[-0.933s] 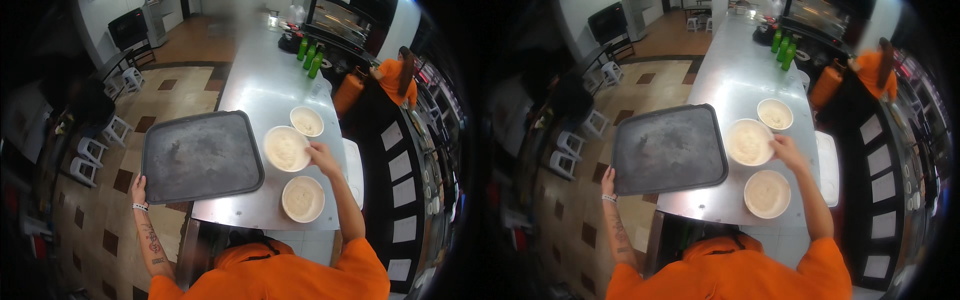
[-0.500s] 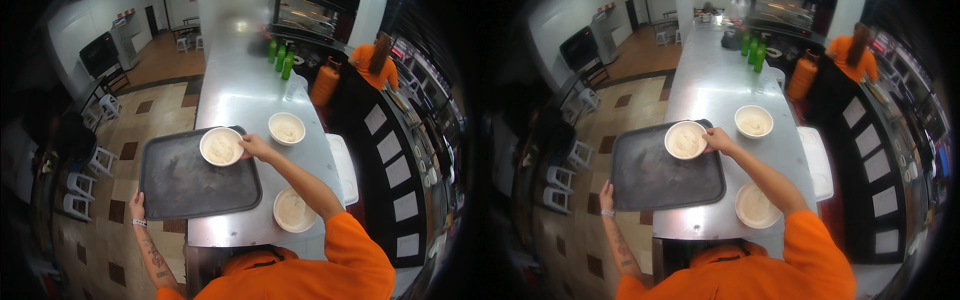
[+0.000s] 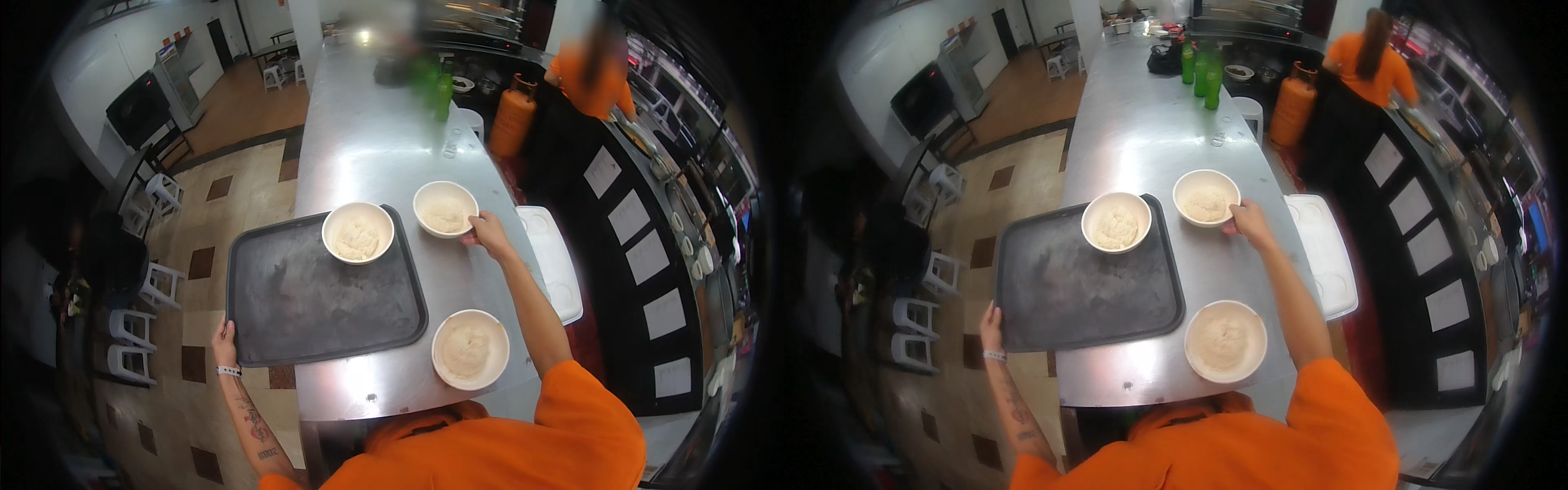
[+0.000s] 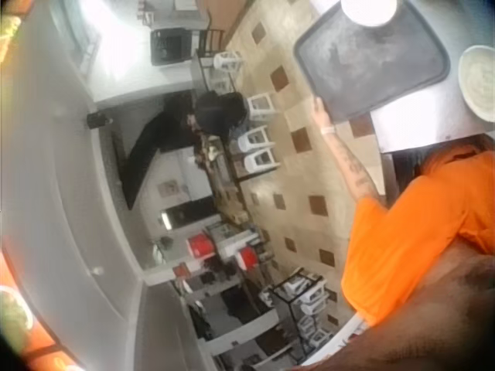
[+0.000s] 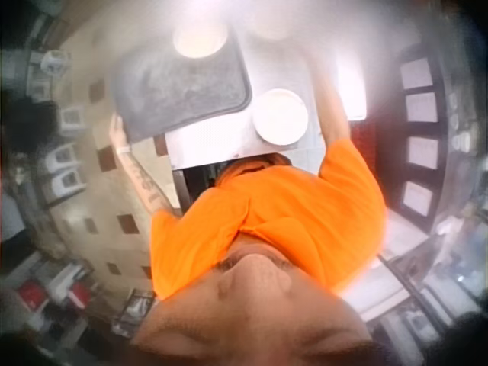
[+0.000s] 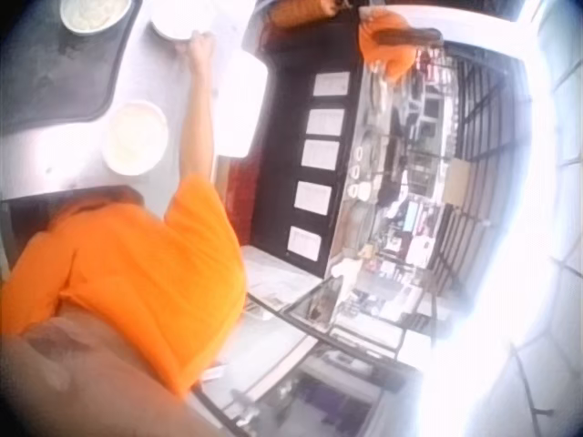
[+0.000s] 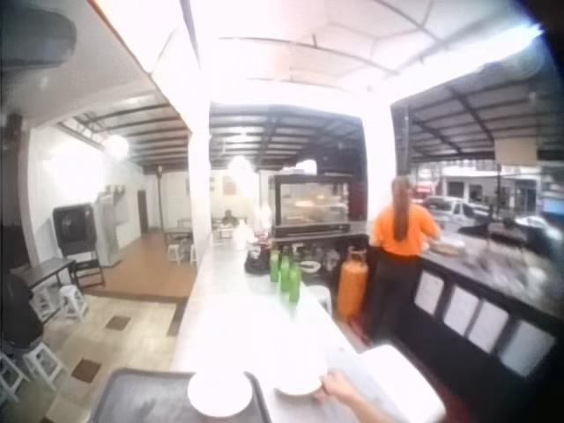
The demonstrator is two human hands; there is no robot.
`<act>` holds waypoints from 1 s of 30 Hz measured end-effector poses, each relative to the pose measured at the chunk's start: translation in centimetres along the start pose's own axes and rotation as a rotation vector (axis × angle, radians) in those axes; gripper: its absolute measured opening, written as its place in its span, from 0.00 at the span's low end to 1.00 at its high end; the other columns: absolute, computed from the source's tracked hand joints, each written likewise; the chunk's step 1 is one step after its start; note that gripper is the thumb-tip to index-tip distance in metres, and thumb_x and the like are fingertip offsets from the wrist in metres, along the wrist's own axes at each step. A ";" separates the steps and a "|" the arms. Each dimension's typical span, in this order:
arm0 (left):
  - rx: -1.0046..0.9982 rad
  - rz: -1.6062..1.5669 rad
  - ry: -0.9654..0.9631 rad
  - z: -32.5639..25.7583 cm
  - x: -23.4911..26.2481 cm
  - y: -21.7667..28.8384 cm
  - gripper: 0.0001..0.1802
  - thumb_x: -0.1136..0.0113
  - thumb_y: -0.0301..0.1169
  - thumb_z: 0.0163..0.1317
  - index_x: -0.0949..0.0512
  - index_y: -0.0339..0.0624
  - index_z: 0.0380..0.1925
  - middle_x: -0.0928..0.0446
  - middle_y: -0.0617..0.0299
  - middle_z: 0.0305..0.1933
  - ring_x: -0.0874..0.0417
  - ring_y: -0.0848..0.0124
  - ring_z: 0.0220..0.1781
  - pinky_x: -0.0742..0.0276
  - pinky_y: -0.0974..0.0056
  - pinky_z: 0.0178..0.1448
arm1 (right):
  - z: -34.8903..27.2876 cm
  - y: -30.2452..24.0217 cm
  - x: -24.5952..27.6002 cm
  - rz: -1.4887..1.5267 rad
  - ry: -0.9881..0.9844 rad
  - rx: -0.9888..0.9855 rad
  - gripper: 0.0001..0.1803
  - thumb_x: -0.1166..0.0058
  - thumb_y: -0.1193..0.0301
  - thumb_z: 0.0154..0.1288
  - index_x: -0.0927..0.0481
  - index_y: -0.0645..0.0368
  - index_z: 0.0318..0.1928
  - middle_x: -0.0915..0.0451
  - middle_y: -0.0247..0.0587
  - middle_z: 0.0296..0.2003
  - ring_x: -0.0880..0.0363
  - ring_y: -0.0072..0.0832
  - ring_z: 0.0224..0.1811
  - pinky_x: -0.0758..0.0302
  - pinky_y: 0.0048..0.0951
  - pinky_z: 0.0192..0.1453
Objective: The person ladles a dark liquid from a large pot into several small white bowls. They then place the filled bowls onto a black tray and arrange them for service. The person also handles a white container lid and moves around the food preparation counter.
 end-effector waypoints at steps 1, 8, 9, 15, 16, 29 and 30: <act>0.026 -0.001 0.010 -0.2 0.1 -0.2 0.24 0.46 0.31 0.70 0.33 0.30 0.63 0.25 0.55 0.59 0.25 0.70 0.57 0.31 0.68 0.61 | 0.5 0.1 -0.2 -0.041 0.021 0.041 0.18 0.53 0.67 0.67 0.24 0.75 0.41 0.20 0.50 0.30 0.16 0.34 0.28 0.16 0.28 0.26; -0.021 -0.054 0.011 0.2 -2.0 -1.3 0.24 0.46 0.31 0.70 0.33 0.29 0.62 0.25 0.54 0.58 0.24 0.70 0.57 0.31 0.68 0.61 | -1.7 -0.9 5.7 -0.230 0.041 0.140 0.16 0.56 0.76 0.60 0.22 0.77 0.43 0.18 0.50 0.30 0.16 0.32 0.26 0.16 0.28 0.27; -0.019 -0.053 0.039 -0.1 -2.4 -1.4 0.24 0.46 0.30 0.70 0.32 0.28 0.62 0.25 0.54 0.58 0.24 0.70 0.56 0.31 0.68 0.61 | -2.7 -1.6 6.2 -0.270 0.005 0.138 0.17 0.56 0.76 0.60 0.23 0.77 0.43 0.18 0.49 0.30 0.16 0.32 0.26 0.16 0.27 0.26; 0.015 -0.111 0.031 -1.2 -9.0 0.3 0.22 0.46 0.25 0.69 0.31 0.28 0.61 0.24 0.54 0.57 0.23 0.70 0.54 0.29 0.68 0.59 | -8.4 -6.3 3.3 -0.358 -0.225 0.156 0.17 0.56 0.76 0.60 0.23 0.77 0.45 0.18 0.50 0.29 0.16 0.31 0.25 0.18 0.26 0.27; 0.002 -0.115 0.033 -1.3 -9.4 0.2 0.22 0.46 0.25 0.68 0.31 0.28 0.61 0.24 0.54 0.57 0.23 0.70 0.54 0.29 0.68 0.59 | -9.2 -6.6 1.4 -0.356 -0.271 0.164 0.17 0.56 0.76 0.60 0.22 0.77 0.45 0.18 0.49 0.29 0.16 0.30 0.25 0.19 0.26 0.27; -0.058 -0.080 -0.008 -1.0 -12.4 -0.6 0.23 0.44 0.25 0.67 0.32 0.27 0.60 0.24 0.53 0.57 0.23 0.68 0.56 0.30 0.68 0.61 | -8.1 0.7 -19.0 0.004 -0.392 -0.118 0.16 0.55 0.74 0.67 0.27 0.76 0.48 0.20 0.55 0.36 0.15 0.36 0.33 0.14 0.29 0.36; -0.068 -0.067 -0.002 -0.9 -12.5 -0.7 0.23 0.44 0.26 0.67 0.32 0.27 0.60 0.24 0.53 0.57 0.23 0.69 0.56 0.30 0.68 0.61 | -7.9 1.0 -19.2 0.121 -0.365 -0.177 0.17 0.55 0.71 0.68 0.28 0.76 0.49 0.21 0.56 0.36 0.16 0.37 0.34 0.14 0.30 0.38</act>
Point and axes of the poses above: each hand's wrist, its own z-axis towards the middle knuckle, its own x-axis out of the back of the hand, y = z × x, the point moved 8 cm from there along z, towards the middle knuckle
